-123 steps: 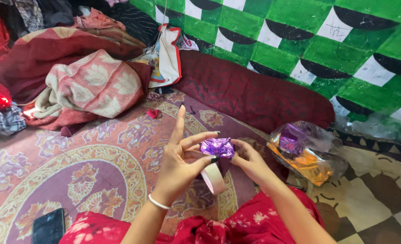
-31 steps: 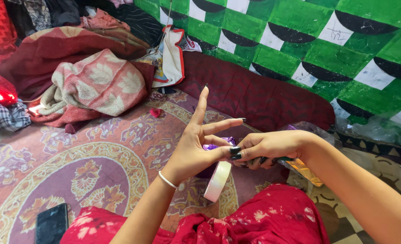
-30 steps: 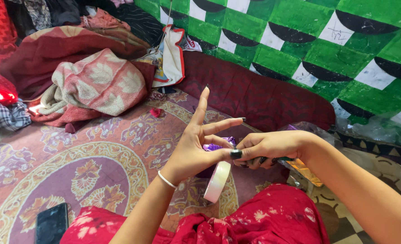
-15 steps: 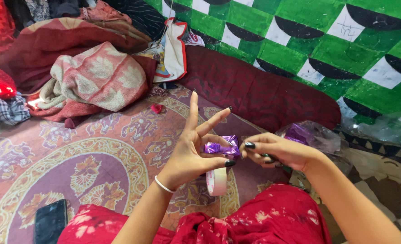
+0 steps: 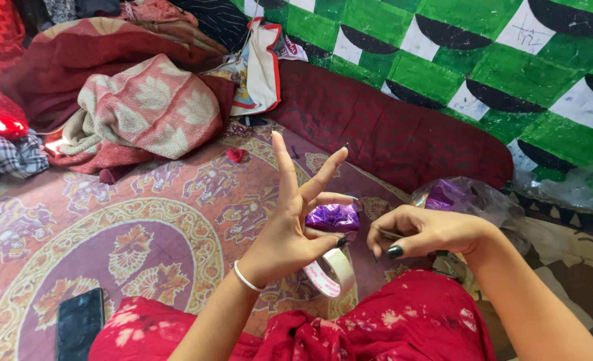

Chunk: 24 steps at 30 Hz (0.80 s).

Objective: The person wraps a small rectangular box with purple metallic paper, folding edges and securing them with clear tape. They repeatedly apply tape to the seams and corners, then inspect the finished package.

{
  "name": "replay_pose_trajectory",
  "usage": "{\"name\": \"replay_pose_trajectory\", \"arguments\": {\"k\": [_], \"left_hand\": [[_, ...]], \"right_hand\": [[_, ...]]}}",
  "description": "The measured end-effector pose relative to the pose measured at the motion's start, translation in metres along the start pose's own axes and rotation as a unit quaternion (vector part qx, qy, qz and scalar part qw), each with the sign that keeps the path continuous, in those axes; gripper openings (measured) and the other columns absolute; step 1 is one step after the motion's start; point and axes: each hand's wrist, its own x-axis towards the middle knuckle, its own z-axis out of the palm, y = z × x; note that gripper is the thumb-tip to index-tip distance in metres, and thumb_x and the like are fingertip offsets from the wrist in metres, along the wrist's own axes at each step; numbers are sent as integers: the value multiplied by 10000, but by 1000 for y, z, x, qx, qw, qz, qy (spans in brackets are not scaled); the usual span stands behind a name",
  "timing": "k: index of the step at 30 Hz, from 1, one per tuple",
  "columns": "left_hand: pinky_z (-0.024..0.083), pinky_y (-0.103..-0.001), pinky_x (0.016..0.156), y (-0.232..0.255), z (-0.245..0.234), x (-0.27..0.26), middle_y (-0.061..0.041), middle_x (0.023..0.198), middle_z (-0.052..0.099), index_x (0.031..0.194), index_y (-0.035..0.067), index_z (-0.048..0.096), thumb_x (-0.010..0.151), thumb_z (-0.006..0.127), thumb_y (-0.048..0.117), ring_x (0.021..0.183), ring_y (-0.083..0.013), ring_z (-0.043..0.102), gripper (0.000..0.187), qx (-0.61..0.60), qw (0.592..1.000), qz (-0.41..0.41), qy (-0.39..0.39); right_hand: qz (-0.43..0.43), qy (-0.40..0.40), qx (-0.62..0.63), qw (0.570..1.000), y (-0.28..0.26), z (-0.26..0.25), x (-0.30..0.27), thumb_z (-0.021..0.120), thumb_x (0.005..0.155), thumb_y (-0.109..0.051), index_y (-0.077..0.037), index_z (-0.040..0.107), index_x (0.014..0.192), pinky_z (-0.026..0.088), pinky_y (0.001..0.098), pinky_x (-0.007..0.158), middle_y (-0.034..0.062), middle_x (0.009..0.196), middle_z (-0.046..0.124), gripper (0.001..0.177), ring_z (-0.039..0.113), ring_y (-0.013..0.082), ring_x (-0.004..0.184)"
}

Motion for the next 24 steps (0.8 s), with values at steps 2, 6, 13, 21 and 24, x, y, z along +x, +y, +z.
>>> {"name": "replay_pose_trajectory", "arguments": {"k": [2,6,13,21,24], "left_hand": [[645,-228,792,1,0,0,-105,1711,345,1445,291,-509,805,652,-119,1285,-245,642,1388,5,1000,-1,1],[638,-224,781,2,3,-1,-106,1718,325,1475,288,-470,798,652,-123,1373,-263,590,1374,16,1000,-7,-10],[617,-208,757,4,5,-1,-110,1724,327,1536,287,-405,793,630,-125,1391,-266,577,1338,16,999,-20,-21],[667,-263,792,-2,1,0,-89,1720,302,1537,292,-384,765,627,-123,1360,-270,588,1338,17,998,-49,-18],[665,-273,790,-9,-3,-1,-90,1720,297,1545,294,-365,759,619,-121,1370,-269,583,1326,15,998,-54,-17]], "right_hand": [[-16,44,15,999,1,-1,-3,773,839,-353,2,727,1044,338,201,578,-63,784,569,413,481,25,693],[-44,260,42,964,-5,7,0,793,819,-242,7,711,1111,397,189,609,-20,872,663,393,556,37,750],[-158,437,28,885,-18,29,22,762,821,-17,-27,628,1278,602,252,823,75,1122,762,476,721,90,1006],[-200,519,28,831,-12,37,40,776,844,-5,-49,603,1379,555,196,729,58,998,744,564,686,49,858],[-195,499,0,845,7,28,42,776,902,-17,-21,651,1352,495,193,714,-31,974,655,468,592,21,859]]}}
